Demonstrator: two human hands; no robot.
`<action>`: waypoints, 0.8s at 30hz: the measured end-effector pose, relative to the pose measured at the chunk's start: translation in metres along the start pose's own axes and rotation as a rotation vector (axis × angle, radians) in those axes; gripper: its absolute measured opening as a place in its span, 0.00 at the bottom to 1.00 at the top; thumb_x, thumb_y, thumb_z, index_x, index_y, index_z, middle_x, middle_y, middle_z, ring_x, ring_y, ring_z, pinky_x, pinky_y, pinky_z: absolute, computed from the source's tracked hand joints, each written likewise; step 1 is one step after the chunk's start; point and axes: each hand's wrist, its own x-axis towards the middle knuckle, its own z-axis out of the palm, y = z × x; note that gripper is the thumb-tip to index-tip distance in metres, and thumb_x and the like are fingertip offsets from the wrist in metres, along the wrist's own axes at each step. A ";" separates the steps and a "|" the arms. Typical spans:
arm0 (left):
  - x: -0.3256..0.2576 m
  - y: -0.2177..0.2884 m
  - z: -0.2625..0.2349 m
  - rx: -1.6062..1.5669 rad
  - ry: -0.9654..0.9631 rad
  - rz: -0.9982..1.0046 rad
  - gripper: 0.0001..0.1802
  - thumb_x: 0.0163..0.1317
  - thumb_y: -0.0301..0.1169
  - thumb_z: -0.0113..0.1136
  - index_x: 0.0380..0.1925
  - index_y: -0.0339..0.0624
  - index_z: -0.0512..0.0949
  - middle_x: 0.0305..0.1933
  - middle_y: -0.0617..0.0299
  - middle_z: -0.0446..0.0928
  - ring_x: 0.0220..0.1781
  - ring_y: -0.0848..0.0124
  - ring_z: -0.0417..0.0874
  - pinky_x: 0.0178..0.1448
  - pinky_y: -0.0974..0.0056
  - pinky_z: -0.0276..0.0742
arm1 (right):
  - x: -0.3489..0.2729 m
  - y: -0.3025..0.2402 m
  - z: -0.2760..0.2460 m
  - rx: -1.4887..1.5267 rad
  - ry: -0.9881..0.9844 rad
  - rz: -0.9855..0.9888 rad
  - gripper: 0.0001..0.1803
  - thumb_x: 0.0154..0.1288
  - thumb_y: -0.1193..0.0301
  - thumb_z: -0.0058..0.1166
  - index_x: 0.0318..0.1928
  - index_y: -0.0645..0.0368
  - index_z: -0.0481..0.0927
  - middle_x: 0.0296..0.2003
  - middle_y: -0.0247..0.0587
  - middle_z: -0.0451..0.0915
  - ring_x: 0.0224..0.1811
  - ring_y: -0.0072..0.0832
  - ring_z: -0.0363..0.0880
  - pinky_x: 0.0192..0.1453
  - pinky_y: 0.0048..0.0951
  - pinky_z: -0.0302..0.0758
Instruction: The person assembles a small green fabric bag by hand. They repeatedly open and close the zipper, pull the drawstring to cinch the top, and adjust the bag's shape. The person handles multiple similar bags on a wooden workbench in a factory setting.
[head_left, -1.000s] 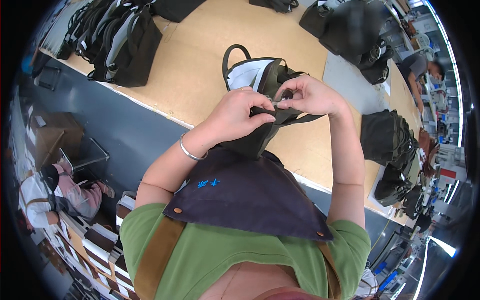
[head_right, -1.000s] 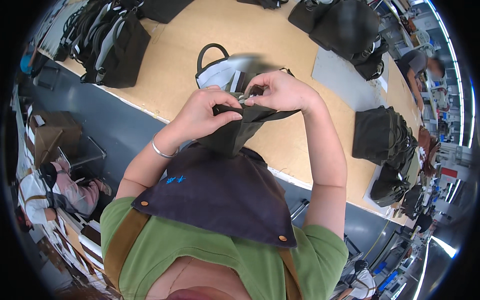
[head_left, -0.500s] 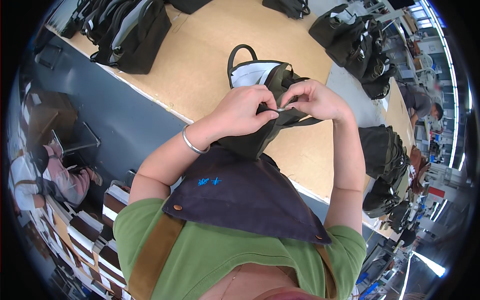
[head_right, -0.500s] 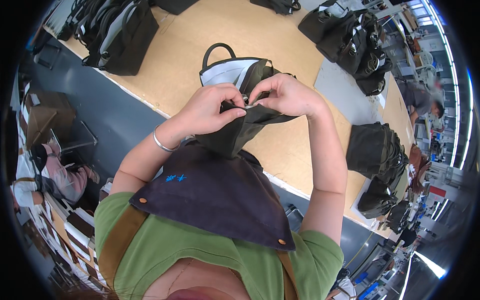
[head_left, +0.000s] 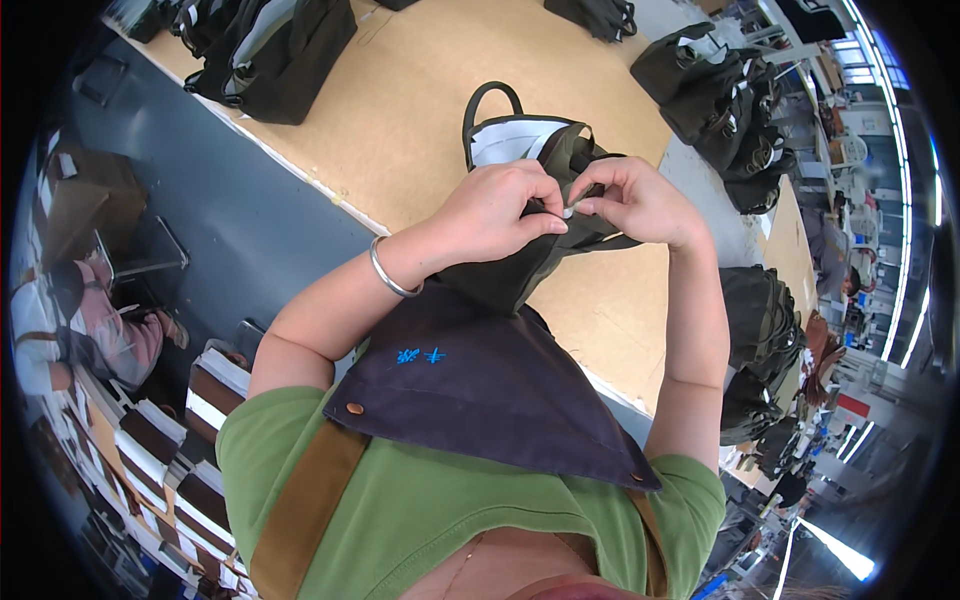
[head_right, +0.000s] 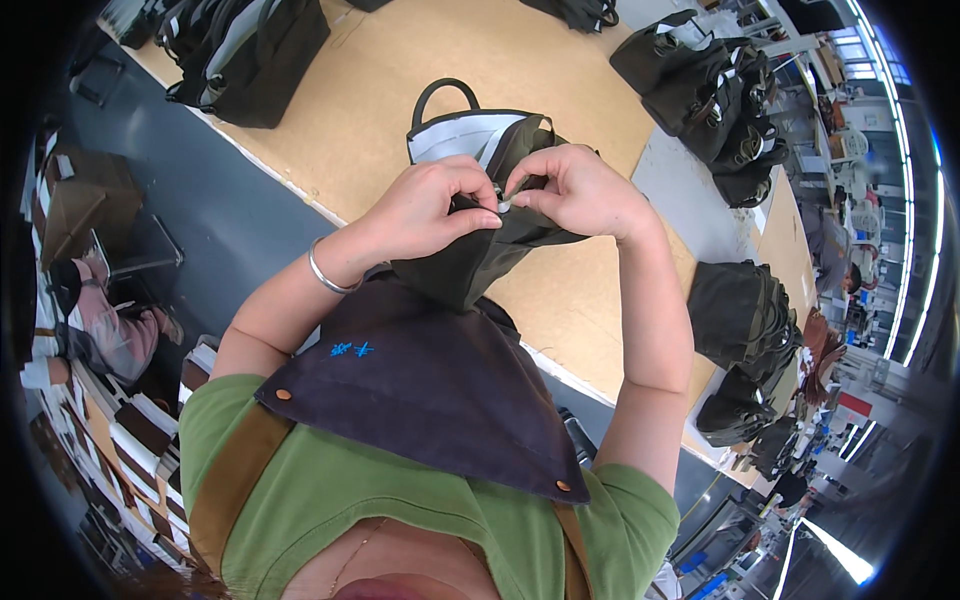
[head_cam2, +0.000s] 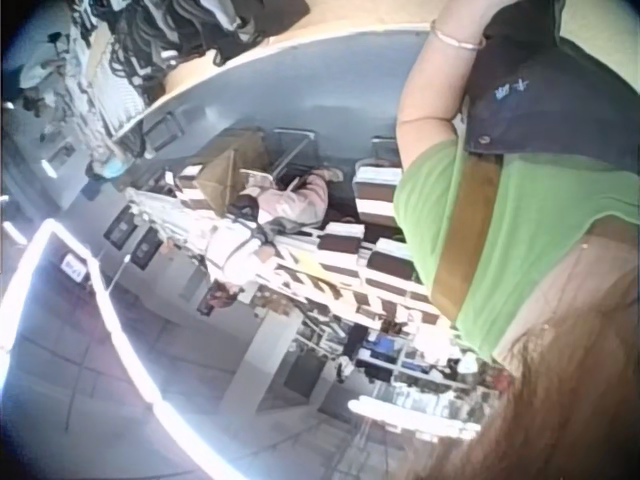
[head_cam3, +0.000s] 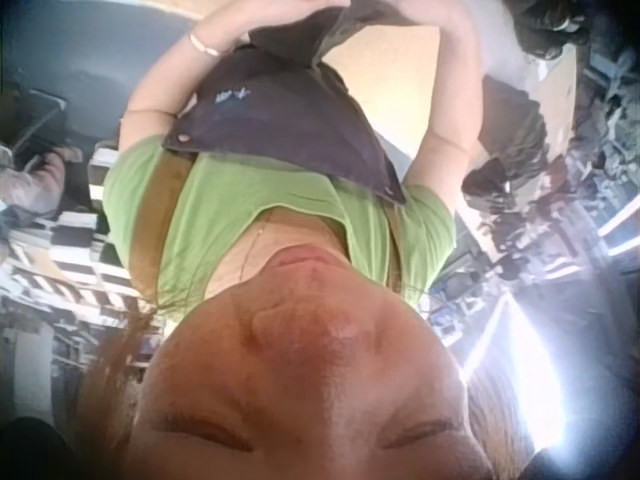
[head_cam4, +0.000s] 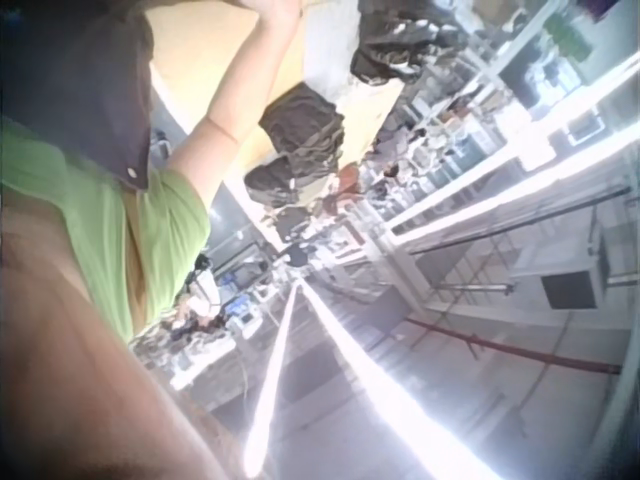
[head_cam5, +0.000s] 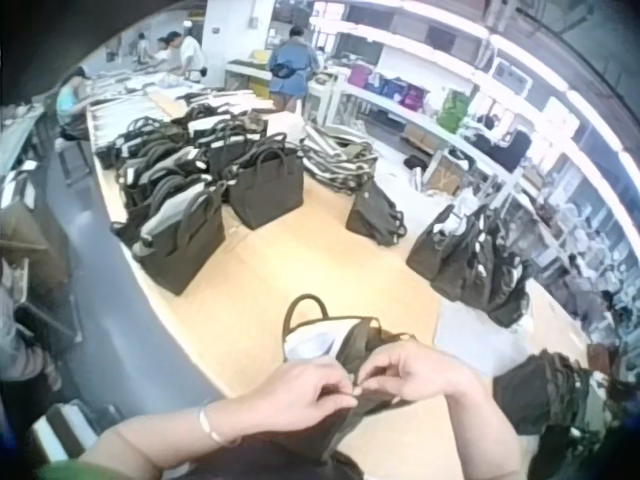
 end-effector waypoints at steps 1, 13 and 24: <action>0.000 0.000 0.000 -0.005 -0.005 -0.004 0.10 0.56 0.35 0.68 0.27 0.40 0.82 0.35 0.56 0.79 0.39 0.57 0.81 0.42 0.56 0.73 | 0.000 -0.001 0.000 -0.035 0.022 -0.018 0.08 0.57 0.81 0.59 0.38 0.61 0.84 0.24 0.31 0.78 0.25 0.17 0.69 0.31 0.23 0.67; -0.001 -0.001 0.001 0.021 -0.023 -0.049 0.08 0.56 0.31 0.68 0.29 0.38 0.81 0.34 0.58 0.80 0.38 0.62 0.80 0.43 0.61 0.74 | -0.002 -0.009 0.001 -0.027 -0.062 -0.087 0.11 0.55 0.85 0.57 0.38 0.62 0.84 0.24 0.30 0.75 0.24 0.17 0.66 0.28 0.23 0.63; -0.001 -0.002 -0.001 -0.034 -0.049 -0.077 0.08 0.56 0.30 0.68 0.30 0.37 0.81 0.34 0.57 0.80 0.39 0.62 0.80 0.44 0.61 0.74 | -0.003 -0.007 0.001 -0.031 -0.065 -0.053 0.11 0.54 0.85 0.56 0.38 0.62 0.84 0.19 0.30 0.70 0.22 0.17 0.62 0.25 0.24 0.60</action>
